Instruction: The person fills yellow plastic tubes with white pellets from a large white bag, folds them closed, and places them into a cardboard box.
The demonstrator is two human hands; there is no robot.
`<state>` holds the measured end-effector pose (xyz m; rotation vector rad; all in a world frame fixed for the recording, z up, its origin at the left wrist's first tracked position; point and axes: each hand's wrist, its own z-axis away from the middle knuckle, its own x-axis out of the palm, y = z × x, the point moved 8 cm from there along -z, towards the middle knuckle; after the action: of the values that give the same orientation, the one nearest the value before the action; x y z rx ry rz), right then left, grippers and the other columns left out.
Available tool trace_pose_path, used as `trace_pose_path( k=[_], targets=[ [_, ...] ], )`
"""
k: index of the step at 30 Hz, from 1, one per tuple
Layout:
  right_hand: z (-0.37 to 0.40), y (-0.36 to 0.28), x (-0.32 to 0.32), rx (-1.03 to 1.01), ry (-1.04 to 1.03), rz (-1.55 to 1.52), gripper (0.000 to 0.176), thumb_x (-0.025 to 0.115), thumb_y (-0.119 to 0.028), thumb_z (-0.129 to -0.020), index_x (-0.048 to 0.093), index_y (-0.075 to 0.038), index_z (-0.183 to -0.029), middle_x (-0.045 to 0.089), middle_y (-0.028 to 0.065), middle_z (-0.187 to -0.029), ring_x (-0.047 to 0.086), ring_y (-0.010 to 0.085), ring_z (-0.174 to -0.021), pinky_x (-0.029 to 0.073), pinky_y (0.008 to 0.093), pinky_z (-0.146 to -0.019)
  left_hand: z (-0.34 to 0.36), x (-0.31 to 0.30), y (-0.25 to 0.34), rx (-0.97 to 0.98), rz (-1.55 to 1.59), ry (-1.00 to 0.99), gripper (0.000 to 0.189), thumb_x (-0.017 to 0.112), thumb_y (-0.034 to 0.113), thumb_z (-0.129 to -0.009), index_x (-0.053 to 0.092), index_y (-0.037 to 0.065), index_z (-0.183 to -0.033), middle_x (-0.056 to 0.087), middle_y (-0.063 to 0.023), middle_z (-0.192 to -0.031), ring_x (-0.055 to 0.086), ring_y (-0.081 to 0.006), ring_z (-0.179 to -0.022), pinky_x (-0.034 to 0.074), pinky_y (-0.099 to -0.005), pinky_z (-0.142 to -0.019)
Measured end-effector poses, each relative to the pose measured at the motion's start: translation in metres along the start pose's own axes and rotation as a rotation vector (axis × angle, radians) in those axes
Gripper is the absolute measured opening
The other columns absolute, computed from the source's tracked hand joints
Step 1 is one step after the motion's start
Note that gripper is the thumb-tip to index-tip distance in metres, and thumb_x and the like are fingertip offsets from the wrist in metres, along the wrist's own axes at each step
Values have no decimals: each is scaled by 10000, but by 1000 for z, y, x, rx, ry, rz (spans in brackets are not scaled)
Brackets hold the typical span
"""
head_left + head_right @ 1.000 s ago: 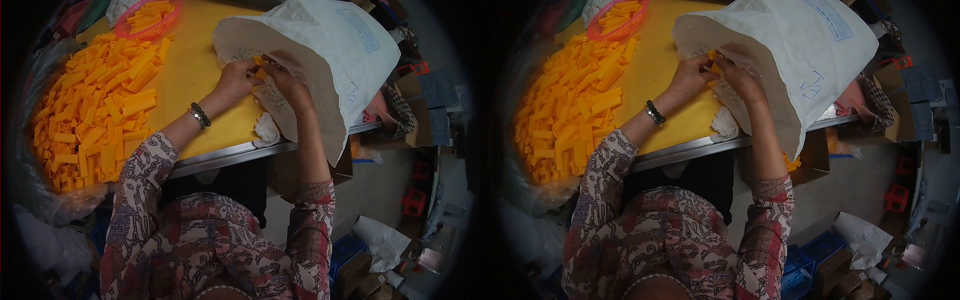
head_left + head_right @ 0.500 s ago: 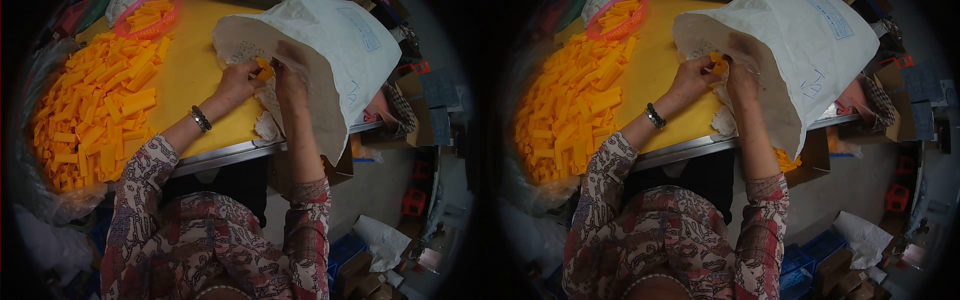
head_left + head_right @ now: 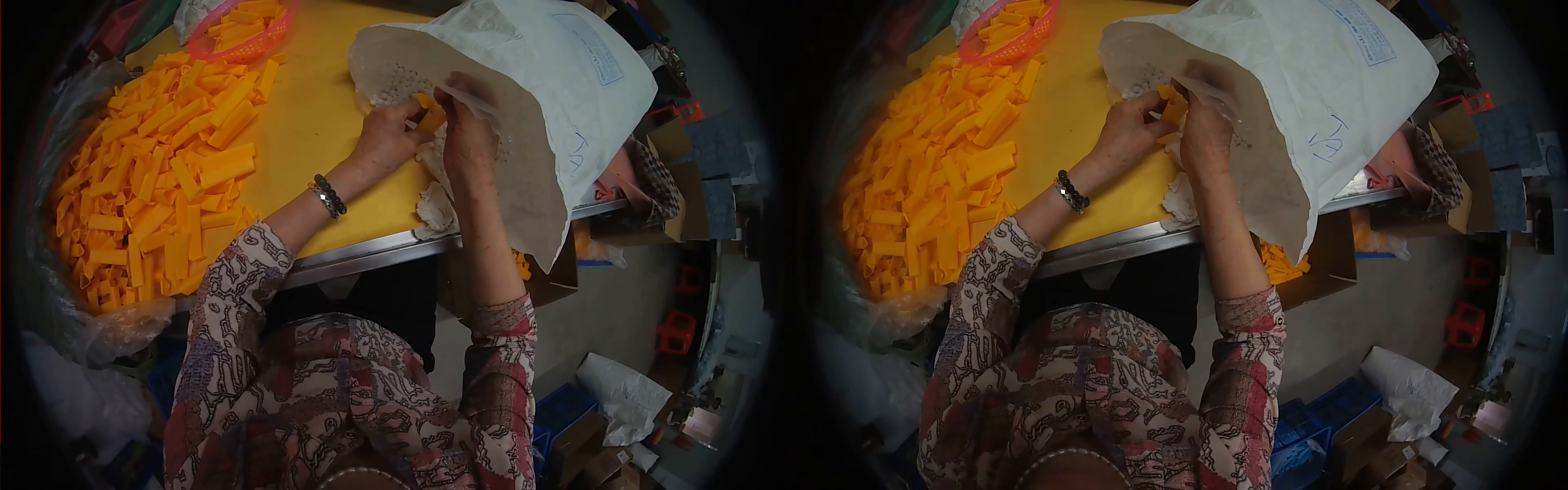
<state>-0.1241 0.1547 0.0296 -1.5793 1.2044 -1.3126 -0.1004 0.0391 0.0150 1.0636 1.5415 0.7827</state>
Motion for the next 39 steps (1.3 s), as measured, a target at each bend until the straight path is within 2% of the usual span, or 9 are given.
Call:
trace_pose_path(
  k=[6,9,11,25,27,30,33,37,39],
  targets=[
    [7,-10,-4,-14,4,-128,185,530,-39,-854,527,-23,-1038,557,85,-985,552,187,-929,478,313,-830,14,-7,0,45,220,27,247,615,28,-766,559,14,-1006,636,-114,-888,631,-189,-790,502,-288,-704],
    [10,-23,-9,-217,-33,354,199,543,-44,-843,540,-27,-1042,569,86,-974,565,190,-902,491,322,-806,31,-15,1,54,210,-58,277,523,-34,-814,541,21,-1085,603,-50,-1005,566,-123,-935,451,-249,-828],
    [15,-1,-23,146,130,-55,204,559,-60,-834,557,-20,-1034,583,81,-930,583,181,-813,503,310,-764,37,-20,-14,3,214,-73,267,513,-36,-819,541,19,-1078,599,-45,-1008,559,-119,-942,442,-246,-846],
    [34,11,0,248,-90,92,148,532,-101,-860,558,-9,-973,579,57,-819,545,107,-656,479,240,-637,39,-19,-35,15,185,-54,274,496,-37,-816,540,21,-1080,593,-35,-985,550,-116,-939,433,-238,-851],
    [36,11,2,249,-116,106,145,529,-109,-865,555,-12,-969,577,51,-813,541,100,-650,473,231,-630,38,-23,-26,101,132,11,249,566,-24,-773,534,25,-1015,606,-132,-892,613,-246,-859,486,-306,-746],
    [41,14,4,285,-125,126,152,526,-134,-876,553,-15,-966,574,44,-805,541,97,-646,473,225,-617,41,-31,-14,174,-135,58,246,581,30,-779,538,32,-1021,592,-138,-948,583,-294,-877,479,-354,-753],
    [43,16,6,282,-123,152,166,522,-159,-885,553,-19,-969,573,45,-792,544,93,-641,478,222,-606,41,-33,20,421,-302,105,269,585,79,-779,538,45,-1041,580,-129,-971,547,-316,-907,460,-383,-775],
    [40,15,-3,326,-72,10,185,498,-172,-899,534,-2,-962,583,63,-771,568,104,-631,495,219,-592,28,-22,46,469,-325,51,293,565,54,-758,531,55,-1049,567,-113,-920,534,-310,-868,441,-382,-761],
    [40,20,-2,403,-60,-103,186,488,-168,-903,527,5,-958,588,70,-768,576,108,-625,499,215,-583,24,-16,62,495,-693,-43,326,555,18,-712,529,66,-1034,538,-93,-878,525,-294,-846,425,-383,-740]
  ],
)
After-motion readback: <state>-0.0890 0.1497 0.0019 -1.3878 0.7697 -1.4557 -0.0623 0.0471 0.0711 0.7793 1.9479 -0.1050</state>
